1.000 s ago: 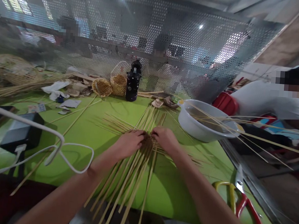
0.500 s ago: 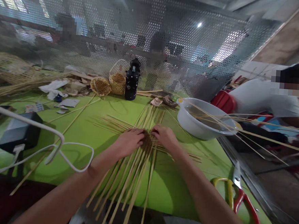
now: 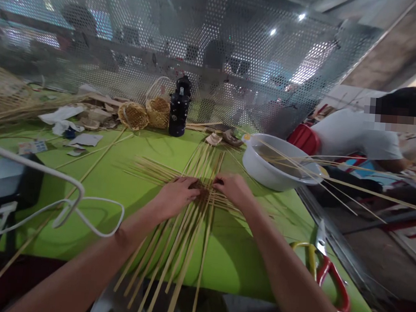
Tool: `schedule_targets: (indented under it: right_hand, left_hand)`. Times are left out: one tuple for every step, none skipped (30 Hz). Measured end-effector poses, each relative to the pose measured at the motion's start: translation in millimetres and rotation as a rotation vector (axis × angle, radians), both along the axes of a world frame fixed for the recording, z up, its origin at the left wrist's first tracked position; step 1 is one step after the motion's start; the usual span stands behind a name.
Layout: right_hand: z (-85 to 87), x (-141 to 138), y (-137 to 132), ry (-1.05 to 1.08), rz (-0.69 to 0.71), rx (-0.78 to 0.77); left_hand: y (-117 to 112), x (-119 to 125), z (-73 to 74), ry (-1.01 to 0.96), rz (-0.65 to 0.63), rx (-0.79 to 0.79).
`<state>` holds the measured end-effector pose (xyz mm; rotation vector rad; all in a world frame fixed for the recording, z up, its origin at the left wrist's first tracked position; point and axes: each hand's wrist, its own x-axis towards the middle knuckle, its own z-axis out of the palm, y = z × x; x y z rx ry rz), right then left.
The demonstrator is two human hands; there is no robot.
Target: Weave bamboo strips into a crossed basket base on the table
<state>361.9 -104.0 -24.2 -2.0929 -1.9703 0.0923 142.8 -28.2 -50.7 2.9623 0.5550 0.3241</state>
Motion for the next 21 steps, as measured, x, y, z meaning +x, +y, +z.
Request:
schedule_targets:
  right_hand:
    - [-0.8,0,1,-0.017,0.002,0.001]
    - [-1.8,0,1,-0.03,0.006,0.002]
    - [-2.8,0,2,-0.037,0.015,0.005]
    - [-3.7,1,2,-0.038,0.025,0.011]
    - [-4.4,2,3,-0.032,0.033,0.017]
    - [-4.7,2,3,-0.021,0.034,0.022]
    - [-4.5,3,3,-0.006,0.033,0.027]
    - [-4.0,4,3,0.012,0.028,0.03]
    - [-3.2,5,3,0.03,0.023,0.03]
    - [-2.2,6,2,0.047,0.018,0.025]
    - [-1.1,7,2,0.061,0.017,0.018]
    - [-0.1,7,1,0.07,0.017,0.011]
    - [0.8,7,0,0.073,0.018,0.008]
    - [1.4,6,0,0.069,0.021,0.008]
    - [1.7,5,-1,0.06,0.026,0.011]
    - [1.7,4,-1,0.047,0.032,0.011]
    - [1.5,2,-1,0.033,0.037,0.009]
    - [1.1,0,-1,0.017,0.04,0.007]
    - [0.4,-2,0,0.003,0.041,0.002]
    - [-0.3,-3,0,-0.011,0.04,-0.002]
    - [-1.1,-4,1,-0.022,0.04,-0.004]
  left_hand:
    - [0,0,0.2,0.001,-0.003,-0.002]
    - [0,0,0.5,0.002,-0.004,-0.006]
    - [0,0,0.7,0.001,-0.004,-0.009]
    - [0,0,0.9,0.0,-0.004,-0.013]
    - [-1,1,1.0,-0.002,-0.003,-0.016]
    - [-1,1,1.0,-0.004,-0.002,-0.016]
    - [-1,1,1.0,-0.005,0.0,-0.014]
    - [0,1,1.1,-0.003,0.002,-0.013]
    - [0,1,1.2,0.002,0.004,-0.012]
    - [0,2,1.3,0.007,0.005,-0.015]
    - [0,2,1.5,0.009,0.006,-0.02]
    - [0,2,1.7,0.011,0.005,-0.028]
    - [0,2,1.7,0.01,0.005,-0.034]
    - [0,2,1.7,0.009,0.004,-0.037]
    - [0,2,1.5,0.007,0.004,-0.037]
    - [0,2,1.2,0.006,0.0,-0.033]
    - [0,2,1.0,0.003,-0.005,-0.03]
    - [0,1,0.8,-0.001,-0.011,-0.028]
    - [-1,1,0.8,-0.003,-0.015,-0.03]
    - [-1,0,1.1,-0.001,-0.019,-0.034]
    - [-2,0,1.7,0.004,-0.019,-0.038]
